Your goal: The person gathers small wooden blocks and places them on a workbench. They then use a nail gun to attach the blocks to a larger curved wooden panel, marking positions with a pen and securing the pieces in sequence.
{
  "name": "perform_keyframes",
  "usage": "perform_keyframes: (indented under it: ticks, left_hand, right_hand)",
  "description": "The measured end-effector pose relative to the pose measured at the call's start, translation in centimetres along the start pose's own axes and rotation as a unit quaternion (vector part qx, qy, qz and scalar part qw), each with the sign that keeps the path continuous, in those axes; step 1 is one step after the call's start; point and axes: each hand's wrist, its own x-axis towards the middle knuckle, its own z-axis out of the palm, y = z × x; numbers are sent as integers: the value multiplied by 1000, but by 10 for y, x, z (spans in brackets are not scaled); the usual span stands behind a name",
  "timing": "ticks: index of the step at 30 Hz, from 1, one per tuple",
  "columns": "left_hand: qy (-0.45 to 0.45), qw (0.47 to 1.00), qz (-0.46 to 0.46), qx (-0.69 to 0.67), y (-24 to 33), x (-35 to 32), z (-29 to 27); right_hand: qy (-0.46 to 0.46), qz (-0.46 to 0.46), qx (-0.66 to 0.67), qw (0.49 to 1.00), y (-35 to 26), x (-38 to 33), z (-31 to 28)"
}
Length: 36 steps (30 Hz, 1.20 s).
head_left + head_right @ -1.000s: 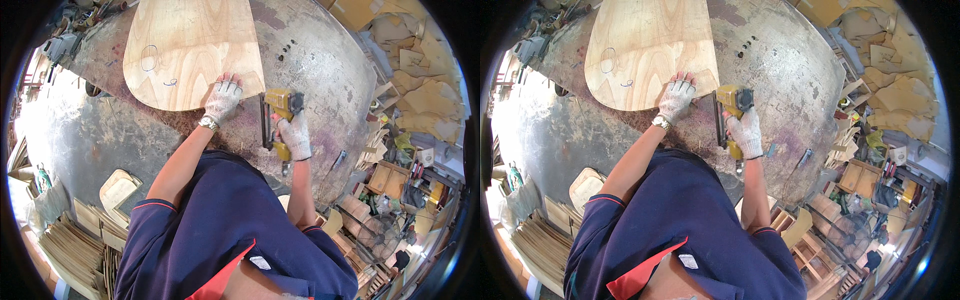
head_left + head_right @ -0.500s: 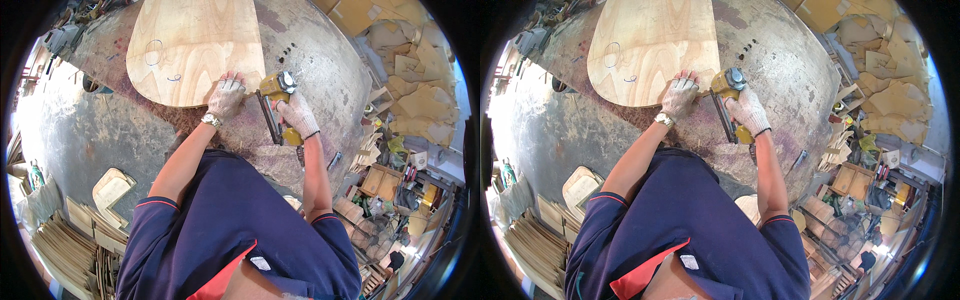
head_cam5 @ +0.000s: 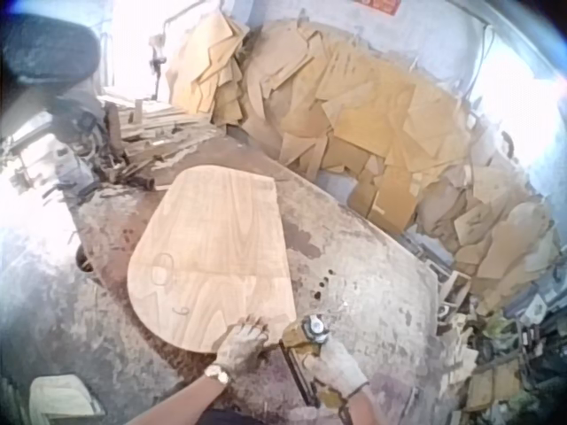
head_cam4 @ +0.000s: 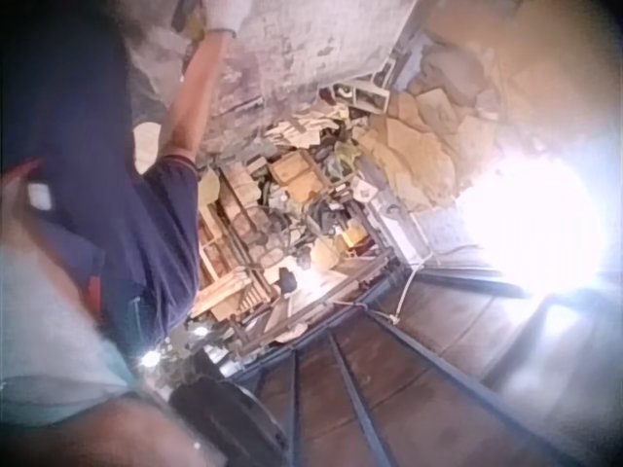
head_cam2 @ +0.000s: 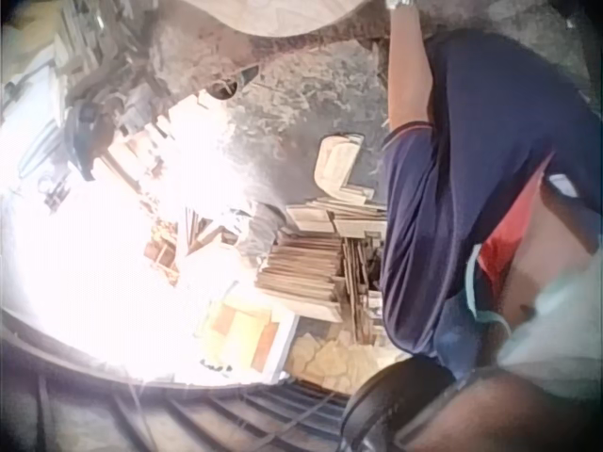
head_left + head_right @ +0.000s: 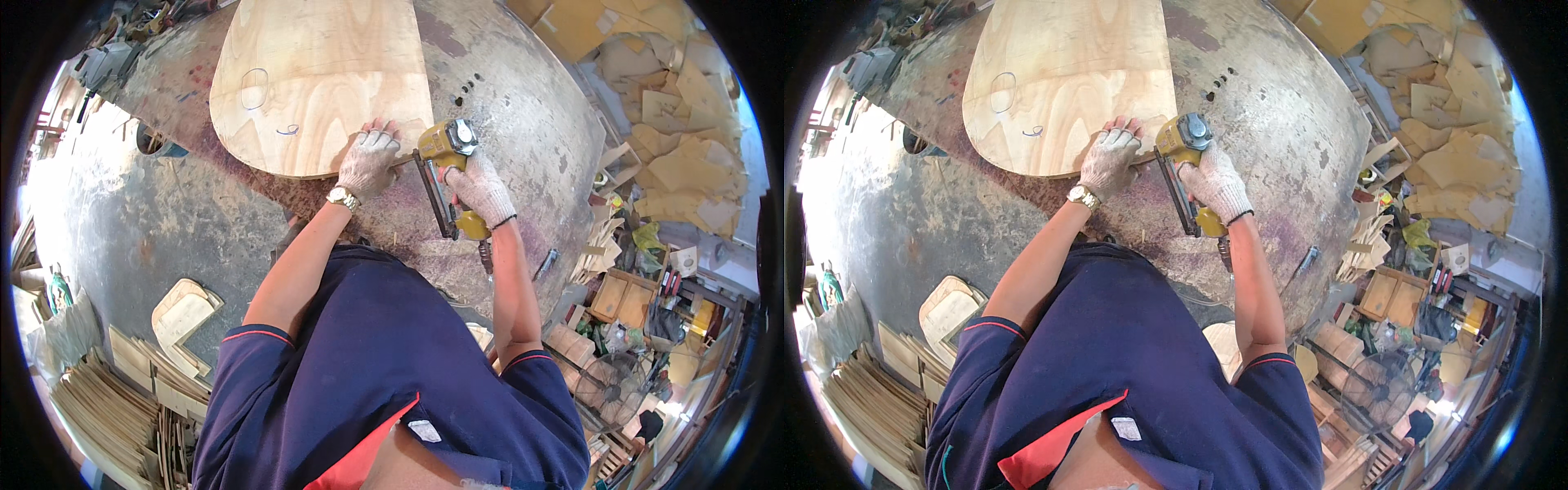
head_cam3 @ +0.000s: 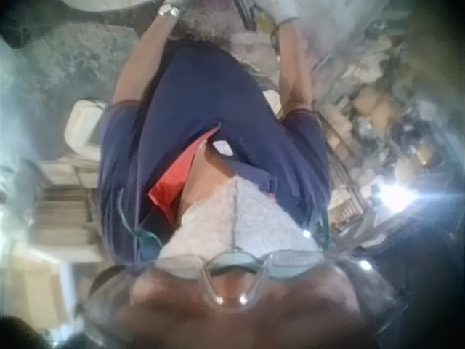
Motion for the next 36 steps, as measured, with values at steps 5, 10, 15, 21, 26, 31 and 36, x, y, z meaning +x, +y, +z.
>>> perform_keyframes:
  ticks: [5, 10, 15, 21, 26, 31, 36]
  left_hand:
    - [-16, 1000, -1, 12, 0, 0, -2]
    - [15, 1000, 5, 2, 0, 1, 0]
    - [2, 1000, 16, 10, -1, 0, -11]
    - [-74, 996, 31, 45, -36, -23, -55]
    - [-65, 994, 66, 53, -56, -29, -60]
    - [-29, 992, 106, 64, -61, -30, -49]
    - [-33, 989, 108, 96, -60, -32, -41]
  right_hand:
    - [5, -14, -5, 1000, 1, 1, 3]
    - [13, -12, -17, 1000, 1, 1, 2]
    - [-17, -22, -52, 998, 0, 5, -1]
    - [-1, -58, 34, 998, 19, 8, 9]
    - [44, -45, 87, 994, 36, -5, 29]
    - [62, -17, 260, 963, 50, -26, 68]
    - [87, 20, 285, 954, 38, -28, 83]
